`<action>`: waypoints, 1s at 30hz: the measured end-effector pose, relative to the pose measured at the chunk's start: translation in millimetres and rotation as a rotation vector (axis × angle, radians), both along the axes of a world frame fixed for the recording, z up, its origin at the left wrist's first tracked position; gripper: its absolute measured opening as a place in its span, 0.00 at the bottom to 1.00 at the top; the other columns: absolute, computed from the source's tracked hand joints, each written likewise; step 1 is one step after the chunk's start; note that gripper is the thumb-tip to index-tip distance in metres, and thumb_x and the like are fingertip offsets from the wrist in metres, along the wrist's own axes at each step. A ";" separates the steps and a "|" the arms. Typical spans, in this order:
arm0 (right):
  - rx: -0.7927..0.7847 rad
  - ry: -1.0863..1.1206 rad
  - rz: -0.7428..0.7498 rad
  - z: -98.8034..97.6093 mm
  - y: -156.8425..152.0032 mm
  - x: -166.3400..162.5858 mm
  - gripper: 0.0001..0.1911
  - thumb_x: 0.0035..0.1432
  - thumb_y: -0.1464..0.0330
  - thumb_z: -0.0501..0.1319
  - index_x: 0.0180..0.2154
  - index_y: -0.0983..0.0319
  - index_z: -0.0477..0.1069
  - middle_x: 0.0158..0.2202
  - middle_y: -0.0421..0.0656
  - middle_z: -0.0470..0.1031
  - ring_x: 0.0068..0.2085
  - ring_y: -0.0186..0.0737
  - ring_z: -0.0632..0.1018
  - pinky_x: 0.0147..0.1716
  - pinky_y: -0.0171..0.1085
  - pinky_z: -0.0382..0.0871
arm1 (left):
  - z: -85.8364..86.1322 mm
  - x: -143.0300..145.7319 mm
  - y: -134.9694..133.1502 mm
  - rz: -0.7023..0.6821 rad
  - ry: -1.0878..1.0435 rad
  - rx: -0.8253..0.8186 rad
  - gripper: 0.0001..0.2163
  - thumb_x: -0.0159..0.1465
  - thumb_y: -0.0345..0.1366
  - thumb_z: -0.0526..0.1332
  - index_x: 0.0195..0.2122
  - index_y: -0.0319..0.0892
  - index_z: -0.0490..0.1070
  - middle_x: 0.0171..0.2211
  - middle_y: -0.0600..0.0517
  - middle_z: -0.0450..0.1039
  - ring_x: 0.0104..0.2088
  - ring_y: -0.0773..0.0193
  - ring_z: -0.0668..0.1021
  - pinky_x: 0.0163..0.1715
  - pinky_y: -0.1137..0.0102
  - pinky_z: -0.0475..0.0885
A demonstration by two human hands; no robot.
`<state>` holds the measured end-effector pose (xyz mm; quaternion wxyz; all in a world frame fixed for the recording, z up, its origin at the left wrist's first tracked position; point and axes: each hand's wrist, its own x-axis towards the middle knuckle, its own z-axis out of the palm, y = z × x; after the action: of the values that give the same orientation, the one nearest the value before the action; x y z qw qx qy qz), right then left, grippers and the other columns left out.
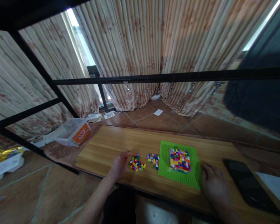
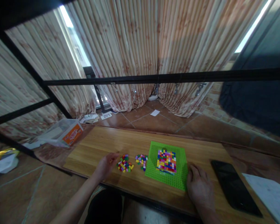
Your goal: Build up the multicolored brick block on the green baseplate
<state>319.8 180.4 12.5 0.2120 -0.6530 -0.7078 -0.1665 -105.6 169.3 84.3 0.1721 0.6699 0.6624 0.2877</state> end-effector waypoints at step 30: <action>0.004 0.052 -0.016 4.6 -1.1 -4.5 0.15 0.58 0.69 0.50 0.43 0.64 0.71 0.44 0.51 0.72 0.46 0.47 0.71 0.46 0.45 0.65 | 17.5 62.4 -21.1 -0.262 0.383 0.002 0.05 0.60 0.29 0.58 0.33 0.46 0.72 0.39 0.51 0.71 0.42 0.59 0.71 0.44 0.62 0.65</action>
<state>315.3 179.4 17.1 0.2303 -0.6622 -0.6966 -0.1524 -43.2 148.2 101.8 0.0785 0.7928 0.5901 0.1310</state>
